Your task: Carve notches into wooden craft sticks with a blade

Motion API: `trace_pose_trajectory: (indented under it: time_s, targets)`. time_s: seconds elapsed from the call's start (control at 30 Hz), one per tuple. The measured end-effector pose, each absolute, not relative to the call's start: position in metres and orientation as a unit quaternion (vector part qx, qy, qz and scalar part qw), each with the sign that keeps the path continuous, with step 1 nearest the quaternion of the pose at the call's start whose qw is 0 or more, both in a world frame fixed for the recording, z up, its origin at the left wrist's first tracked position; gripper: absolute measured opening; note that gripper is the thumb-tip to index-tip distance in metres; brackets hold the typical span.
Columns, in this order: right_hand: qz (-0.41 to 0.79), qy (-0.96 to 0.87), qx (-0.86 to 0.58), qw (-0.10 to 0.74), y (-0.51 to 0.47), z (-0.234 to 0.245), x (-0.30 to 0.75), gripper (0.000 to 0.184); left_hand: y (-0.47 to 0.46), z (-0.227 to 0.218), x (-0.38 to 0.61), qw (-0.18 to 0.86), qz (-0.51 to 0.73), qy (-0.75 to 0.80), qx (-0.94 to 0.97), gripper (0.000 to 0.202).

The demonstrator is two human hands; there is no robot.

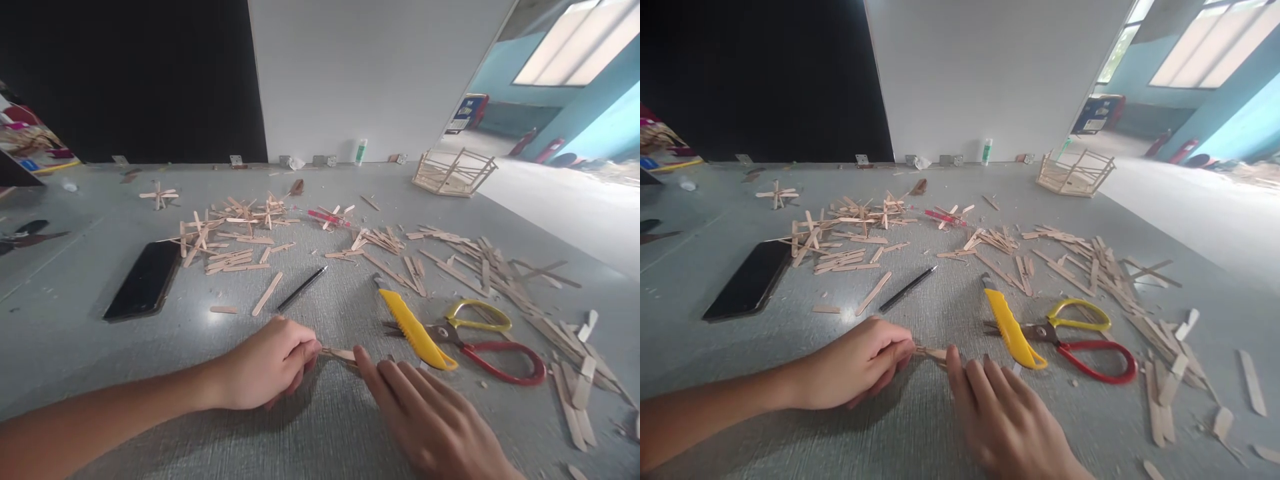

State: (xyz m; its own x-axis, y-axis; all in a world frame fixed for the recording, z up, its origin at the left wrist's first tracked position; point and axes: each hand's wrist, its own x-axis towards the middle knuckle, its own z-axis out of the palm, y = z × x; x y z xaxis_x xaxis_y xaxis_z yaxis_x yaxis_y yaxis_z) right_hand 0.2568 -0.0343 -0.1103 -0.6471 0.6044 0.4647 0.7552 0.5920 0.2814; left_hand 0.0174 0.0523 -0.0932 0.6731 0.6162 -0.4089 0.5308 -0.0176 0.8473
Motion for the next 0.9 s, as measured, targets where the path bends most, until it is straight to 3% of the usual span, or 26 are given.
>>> trace_pose_trajectory:
  time_s: [0.9]
  targets:
    - [-0.255, -0.875, -0.384, 0.146, -0.0355, -0.1111, 0.2543, 0.044, 0.0522, -0.0921, 0.019, 0.567, 0.022, 0.407, 0.716, 0.038]
